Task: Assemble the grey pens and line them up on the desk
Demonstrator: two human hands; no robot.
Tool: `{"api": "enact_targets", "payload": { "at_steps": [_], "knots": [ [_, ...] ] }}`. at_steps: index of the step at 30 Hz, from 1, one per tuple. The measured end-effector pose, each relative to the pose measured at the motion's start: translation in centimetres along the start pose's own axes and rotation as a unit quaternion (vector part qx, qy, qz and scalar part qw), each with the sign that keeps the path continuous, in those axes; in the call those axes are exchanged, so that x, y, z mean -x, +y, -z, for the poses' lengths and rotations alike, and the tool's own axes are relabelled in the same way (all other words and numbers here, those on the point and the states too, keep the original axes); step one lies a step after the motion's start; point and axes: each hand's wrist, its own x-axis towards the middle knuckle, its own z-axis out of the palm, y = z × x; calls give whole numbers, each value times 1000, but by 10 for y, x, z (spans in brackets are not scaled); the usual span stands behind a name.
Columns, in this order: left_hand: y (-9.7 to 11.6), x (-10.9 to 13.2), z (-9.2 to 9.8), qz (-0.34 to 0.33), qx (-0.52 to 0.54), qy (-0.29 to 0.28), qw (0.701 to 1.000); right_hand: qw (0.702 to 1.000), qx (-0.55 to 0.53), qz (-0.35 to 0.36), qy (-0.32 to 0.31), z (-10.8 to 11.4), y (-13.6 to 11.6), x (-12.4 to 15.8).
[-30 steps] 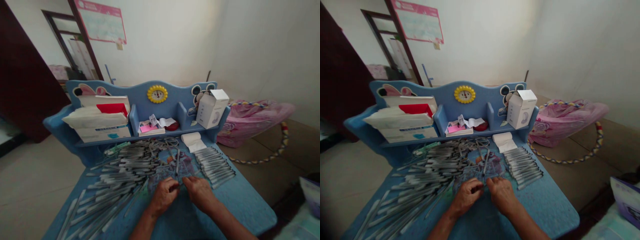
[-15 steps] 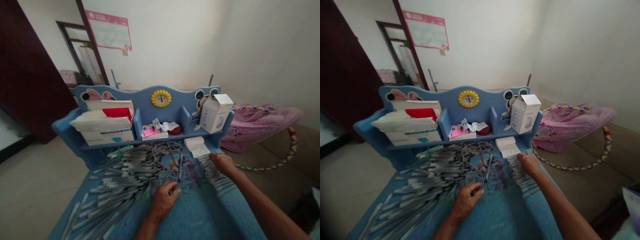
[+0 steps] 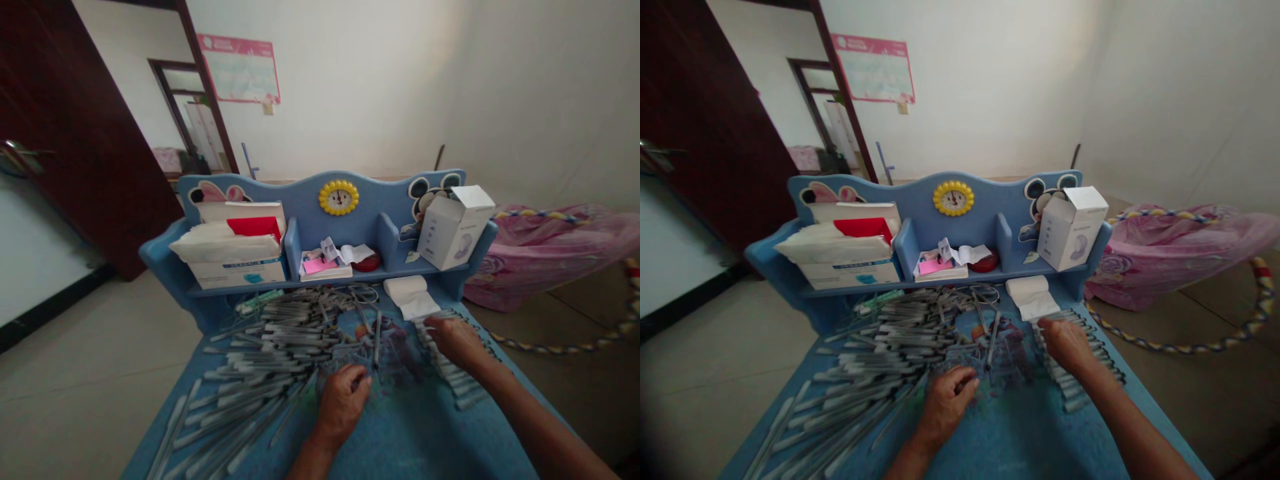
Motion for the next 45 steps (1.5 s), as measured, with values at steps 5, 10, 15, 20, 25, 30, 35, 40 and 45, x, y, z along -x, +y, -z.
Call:
{"api": "enact_targets", "payload": {
  "at_steps": [5, 10, 15, 20, 25, 30, 35, 40, 45],
  "knots": [
    [2, 0, 3, 2, -11, 30, 999, 990, -112, 91, 4, -3, -54, 9],
    [-2, -1, 4, 19, -17, 71, 997, 981, -140, 131, 41, -10, -97, 2],
    [-5, -1, 6, 34, -14, 90, 995, 980, -142, 124, 67, -17, -120, -15],
    [-5, 0, 7, 45, -13, 90, 995, 981, -112, 124, 96, -21, -135, -33],
    [-4, 0, 6, 64, -16, 87, 994, 982, -103, 126, 97, -19, -145, -51],
    [-5, 0, 5, 69, -4, 79, 994, 984, -106, 88, 109, -20, -148, -77],
    [-6, 0, 5, 73, -11, 70, 995, 983, -119, 89, 105, -23, -154, -94],
    [-8, -1, 6, 86, -11, 68, 994, 978, -131, 130, 101, -29, -168, -75],
    [-7, -2, 6, 70, -5, 80, 994, 964, -169, 177, 100, -43, -173, -55]
  ]
}}
